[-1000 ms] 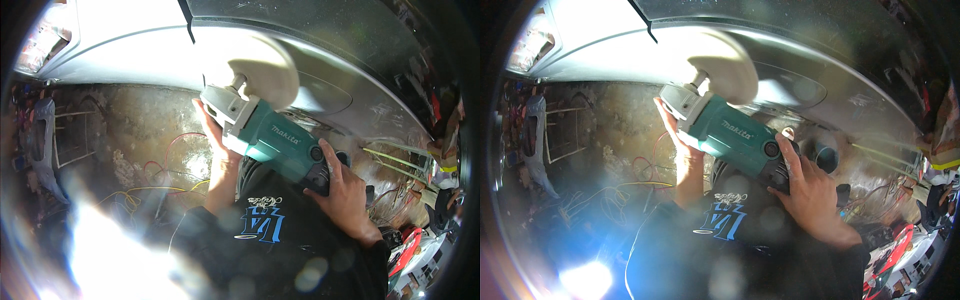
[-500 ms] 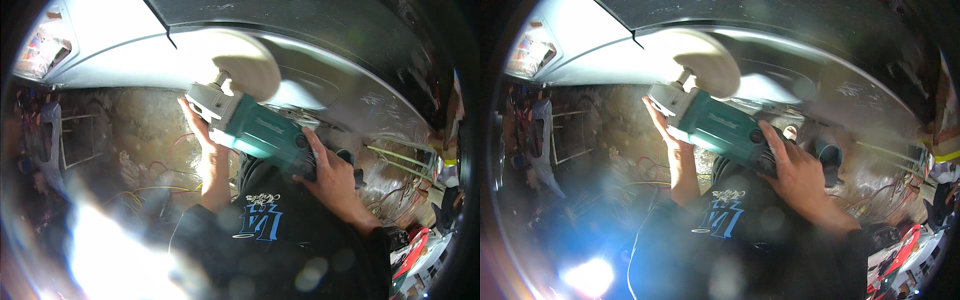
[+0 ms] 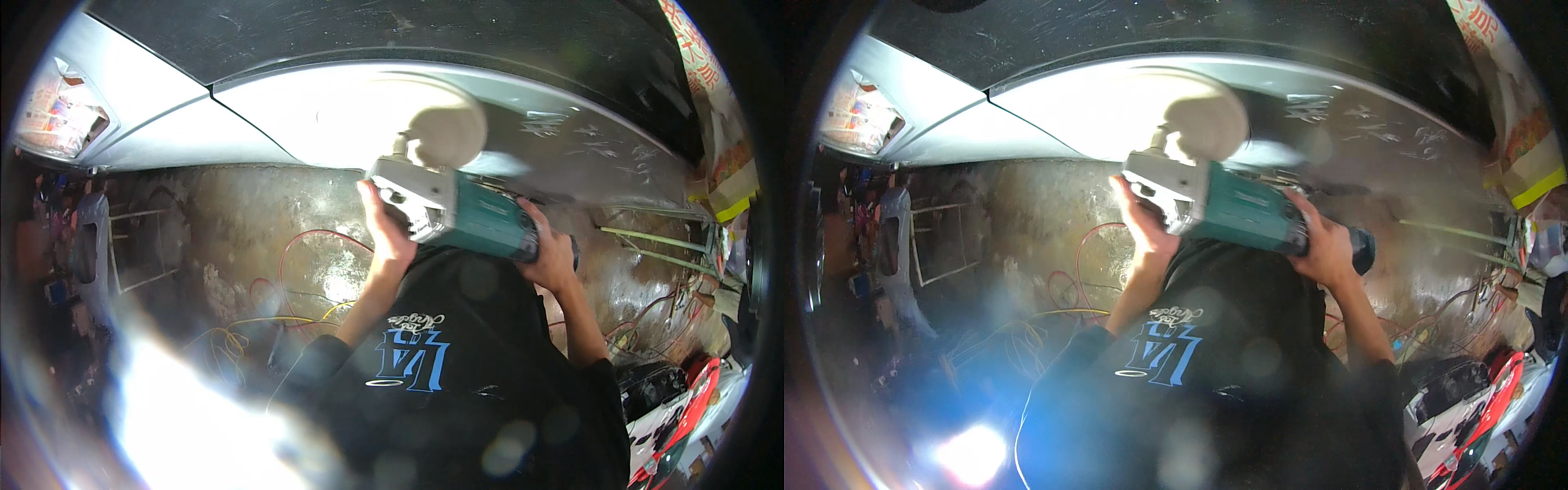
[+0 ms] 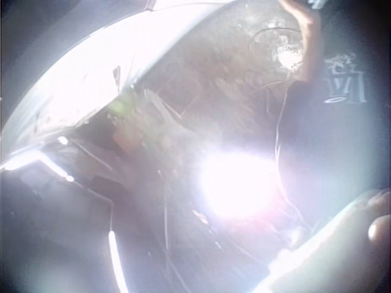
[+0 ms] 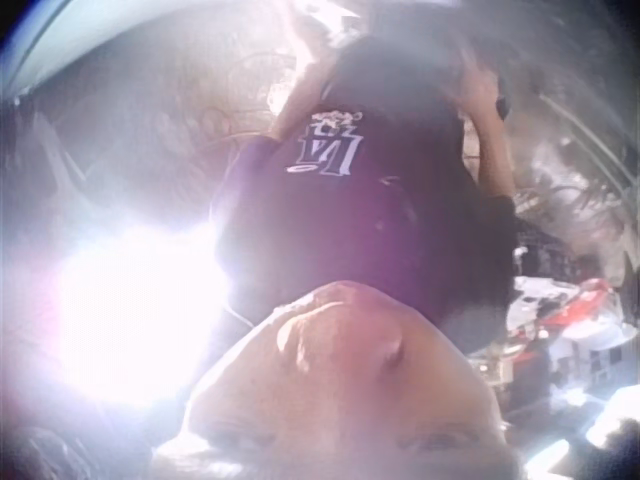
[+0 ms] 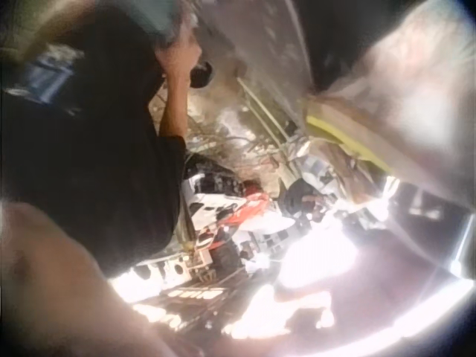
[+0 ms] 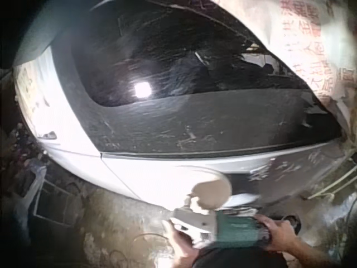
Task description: The person uses a green electric polisher with a white pad to buff the rear quarter panel of a silver car. They pause to apply a white compound from a small container with their right hand, then resume polishing the same area.
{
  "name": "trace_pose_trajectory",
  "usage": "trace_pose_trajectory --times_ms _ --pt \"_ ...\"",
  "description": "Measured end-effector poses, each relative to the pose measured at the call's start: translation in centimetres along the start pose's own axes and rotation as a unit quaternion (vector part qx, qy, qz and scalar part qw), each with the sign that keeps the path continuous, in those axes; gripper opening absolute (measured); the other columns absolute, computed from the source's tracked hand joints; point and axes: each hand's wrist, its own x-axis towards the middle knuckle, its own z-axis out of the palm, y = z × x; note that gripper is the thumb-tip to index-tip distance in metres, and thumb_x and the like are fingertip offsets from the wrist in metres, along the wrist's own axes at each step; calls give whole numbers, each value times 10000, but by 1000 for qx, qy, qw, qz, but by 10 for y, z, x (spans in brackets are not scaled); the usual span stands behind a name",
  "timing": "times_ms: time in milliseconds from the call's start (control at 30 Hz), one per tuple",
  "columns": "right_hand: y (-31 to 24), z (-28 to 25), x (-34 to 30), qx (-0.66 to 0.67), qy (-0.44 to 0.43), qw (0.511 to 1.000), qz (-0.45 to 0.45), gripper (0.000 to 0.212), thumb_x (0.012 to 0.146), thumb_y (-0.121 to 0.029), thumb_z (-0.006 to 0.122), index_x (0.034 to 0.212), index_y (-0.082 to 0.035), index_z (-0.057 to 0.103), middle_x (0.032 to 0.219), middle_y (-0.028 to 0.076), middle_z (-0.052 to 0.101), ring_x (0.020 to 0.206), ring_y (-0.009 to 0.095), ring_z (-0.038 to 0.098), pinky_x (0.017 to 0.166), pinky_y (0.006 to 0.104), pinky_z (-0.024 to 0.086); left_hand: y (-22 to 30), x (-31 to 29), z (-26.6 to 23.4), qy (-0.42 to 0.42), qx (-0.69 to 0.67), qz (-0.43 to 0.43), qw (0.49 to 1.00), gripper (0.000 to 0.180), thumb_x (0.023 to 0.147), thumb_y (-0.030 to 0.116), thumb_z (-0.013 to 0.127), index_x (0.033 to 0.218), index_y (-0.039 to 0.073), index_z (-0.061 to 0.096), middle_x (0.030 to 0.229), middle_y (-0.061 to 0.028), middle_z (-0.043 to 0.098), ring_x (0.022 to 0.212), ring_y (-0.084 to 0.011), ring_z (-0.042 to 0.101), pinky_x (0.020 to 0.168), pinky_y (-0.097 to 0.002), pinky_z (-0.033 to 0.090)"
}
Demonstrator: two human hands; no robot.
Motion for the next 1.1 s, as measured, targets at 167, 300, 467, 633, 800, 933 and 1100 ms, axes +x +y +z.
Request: trace_pose_trajectory --times_ms 167,300,467,633,800,933,1100 --pt "52 -2 -37 47 24 998 46 881 637 -126 764 1424 -145 366 1153 169 653 991 395 643 822 452 526 -44 -24 20 -153 54 -18 987 598 993 551 407 1356 78 452 1298 -66 518 1215 -209 475 1042 -402 370" --pt "60 9 -34 39 45 998 24 892 635 -151 784 1424 -155 368 1208 165 630 1019 391 635 857 447 522 -52 -14 8 -174 53 9 983 601 997 548 398 1343 61 461 1280 -74 531 1192 -211 495 1034 -398 375" --pt "41 44 -3 62 37 997 7 908 632 -173 797 1430 -204 365 1236 158 621 1043 397 624 896 451 522 -13 -2 0 20 124 33 992 668 924 643 470 1288 84 509 1204 -71 554 1102 -214 524 942 -382 428" --pt "-5 78 39 79 13 997 -9 932 653 -178 781 1453 -310 322 1207 160 635 990 412 637 866 466 538 34 36 -35 14 69 98 993 630 931 636 467 1241 90 524 1089 -40 558 958 -152 534 806 -313 446" --pt "-40 105 73 68 -39 997 -19 985 665 -206 768 1485 -339 239 1044 175 678 826 416 663 739 501 551 74 65 -71 -17 81 151 985 662 950 620 422 1368 107 442 1312 -85 485 1186 -242 483 1000 -421 413" --pt "-46 116 80 59 -100 993 -25 994 670 -247 765 1491 -343 213 916 173 690 783 412 663 683 509 544 82 61 -86 -7 82 138 987 692 945 624 419 1425 127 382 1355 -91 452 1221 -260 474 1005 -439 423" --pt "-37 114 42 102 -74 992 -12 955 688 -266 758 1484 -321 233 901 178 692 815 421 661 756 511 535 67 32 -87 -6 162 106 981 661 942 608 451 1360 96 443 1273 -85 528 1135 -234 552 914 -407 501"
